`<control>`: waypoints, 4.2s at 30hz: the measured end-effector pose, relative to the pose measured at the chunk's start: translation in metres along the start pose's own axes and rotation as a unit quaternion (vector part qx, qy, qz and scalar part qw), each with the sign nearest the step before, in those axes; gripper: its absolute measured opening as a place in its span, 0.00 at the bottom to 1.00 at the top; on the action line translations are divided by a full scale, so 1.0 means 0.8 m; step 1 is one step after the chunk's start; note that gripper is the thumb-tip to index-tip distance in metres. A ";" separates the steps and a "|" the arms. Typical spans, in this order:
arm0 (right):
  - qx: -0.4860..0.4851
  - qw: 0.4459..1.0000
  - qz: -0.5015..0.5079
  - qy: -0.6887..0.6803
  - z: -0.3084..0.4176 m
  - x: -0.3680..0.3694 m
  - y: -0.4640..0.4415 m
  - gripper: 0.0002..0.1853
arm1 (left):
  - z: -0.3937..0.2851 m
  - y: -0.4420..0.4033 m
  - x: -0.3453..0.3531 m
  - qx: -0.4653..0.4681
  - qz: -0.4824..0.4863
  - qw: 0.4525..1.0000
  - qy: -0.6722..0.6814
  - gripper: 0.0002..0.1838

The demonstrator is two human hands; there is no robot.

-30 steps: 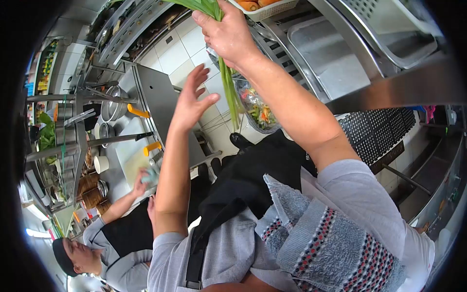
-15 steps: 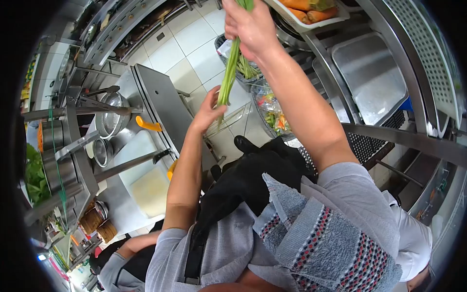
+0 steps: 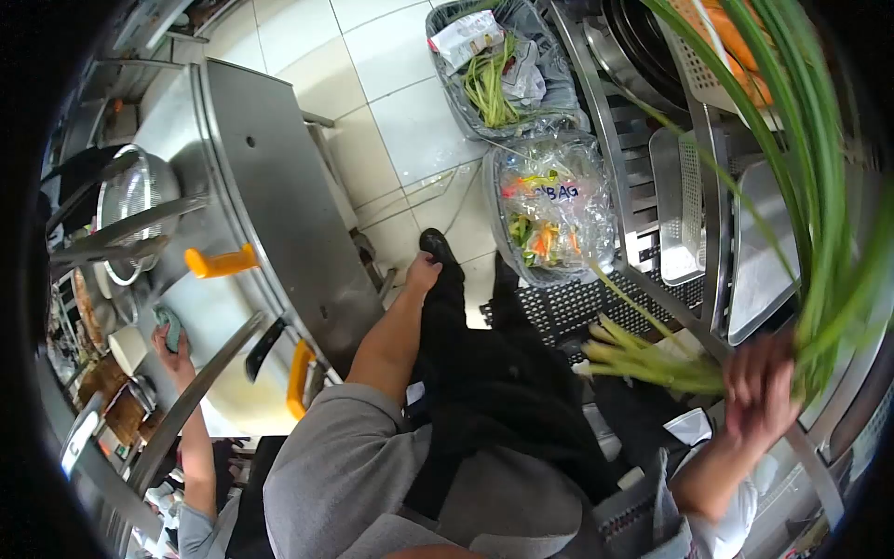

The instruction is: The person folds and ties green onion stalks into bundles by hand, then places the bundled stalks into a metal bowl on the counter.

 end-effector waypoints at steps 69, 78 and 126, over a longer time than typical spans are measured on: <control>0.350 0.870 -0.031 0.347 -0.248 -0.304 0.267 0.15 | -0.643 0.517 -0.446 0.639 -0.187 0.507 0.547 0.19; 0.332 0.871 -0.054 0.358 -0.155 -0.273 0.228 0.15 | -0.698 0.151 -0.288 0.392 -0.054 0.607 0.689 0.26; -0.105 0.991 0.087 -0.005 0.075 0.695 -0.825 0.09 | -0.685 0.088 -1.049 0.461 -0.082 0.861 0.199 0.39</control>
Point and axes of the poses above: each hand's wrist, its own y-axis away from the middle knuckle, its own x-axis out of the palm, z = x × y, the point moved 8 cm from there along -y, towards the middle knuckle, and after that the axes turned 12 degrees about -x, right-handed, at the moved point
